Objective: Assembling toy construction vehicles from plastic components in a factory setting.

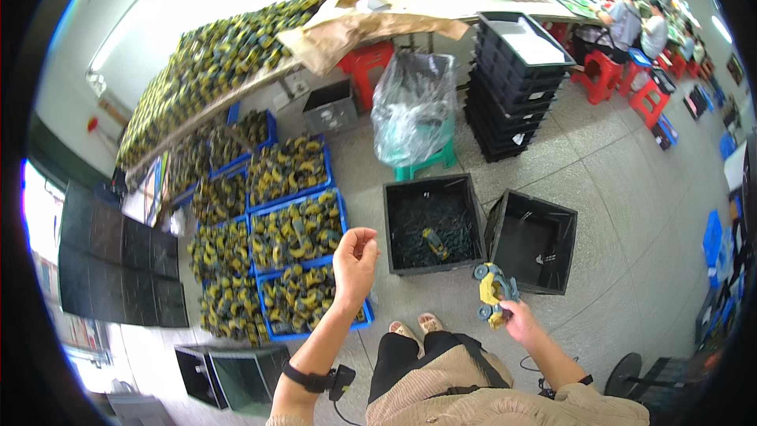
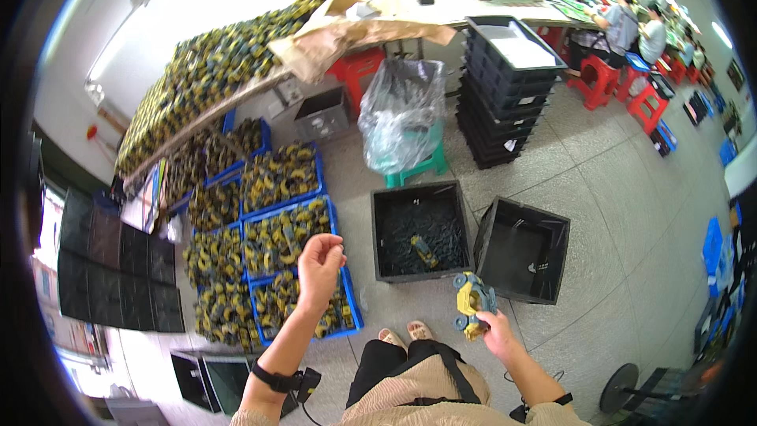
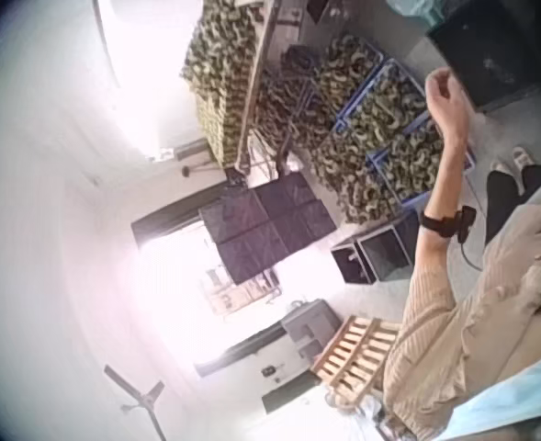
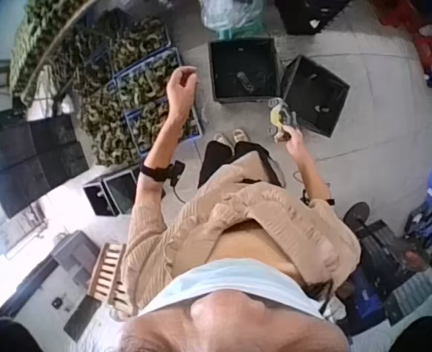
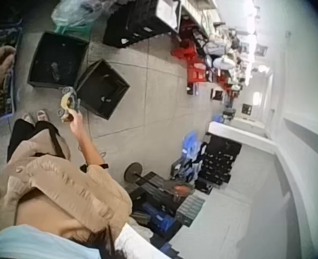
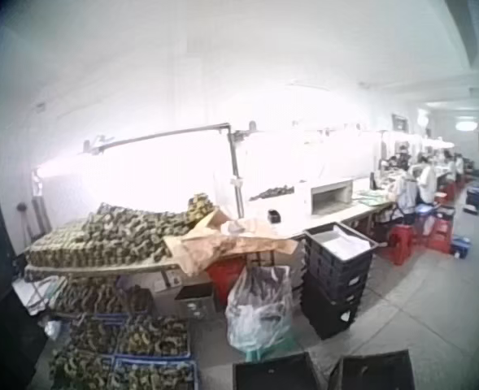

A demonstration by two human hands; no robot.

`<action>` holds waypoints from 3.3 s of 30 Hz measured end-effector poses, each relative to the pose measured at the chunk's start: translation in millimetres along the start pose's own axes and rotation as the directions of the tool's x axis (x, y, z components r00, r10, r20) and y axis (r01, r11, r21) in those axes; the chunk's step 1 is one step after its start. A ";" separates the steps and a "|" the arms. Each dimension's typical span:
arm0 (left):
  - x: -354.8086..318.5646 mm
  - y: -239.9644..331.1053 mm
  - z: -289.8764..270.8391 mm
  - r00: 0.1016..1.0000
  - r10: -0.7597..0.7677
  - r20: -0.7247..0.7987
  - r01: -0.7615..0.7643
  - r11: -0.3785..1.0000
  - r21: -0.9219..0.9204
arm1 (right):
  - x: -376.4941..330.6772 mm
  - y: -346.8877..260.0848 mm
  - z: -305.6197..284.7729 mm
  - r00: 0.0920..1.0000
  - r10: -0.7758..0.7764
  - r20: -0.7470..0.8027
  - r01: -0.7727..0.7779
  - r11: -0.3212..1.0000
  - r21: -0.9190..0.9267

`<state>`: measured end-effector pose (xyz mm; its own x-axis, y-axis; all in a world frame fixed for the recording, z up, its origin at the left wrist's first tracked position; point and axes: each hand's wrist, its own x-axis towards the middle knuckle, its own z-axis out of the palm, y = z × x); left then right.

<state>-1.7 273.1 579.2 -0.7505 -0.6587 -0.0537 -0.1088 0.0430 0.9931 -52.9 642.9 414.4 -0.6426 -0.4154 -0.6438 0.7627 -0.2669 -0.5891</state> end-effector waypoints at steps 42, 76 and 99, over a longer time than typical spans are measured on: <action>640.8 -136.9 130.9 0.589 0.123 0.799 -0.767 0.397 0.504 | 144.0 -23.7 252.2 0.751 0.106 -0.652 0.195 0.907 0.372; -331.3 -123.1 -229.7 0.635 -0.682 -0.362 0.297 0.648 -0.701 | 51.5 22.4 60.4 0.818 0.435 0.375 -0.391 0.900 -0.192; -408.4 -429.7 -56.8 0.596 -0.787 0.158 0.362 0.087 -0.928 | -35.0 74.4 -151.8 0.899 0.436 -0.050 -0.436 0.876 -0.206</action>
<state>388.6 480.9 180.4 -0.4646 -0.3073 -0.8305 0.3240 -0.9318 0.1636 15.3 769.6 319.0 -0.2489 -0.4465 -0.8595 0.9334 0.1262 -0.3359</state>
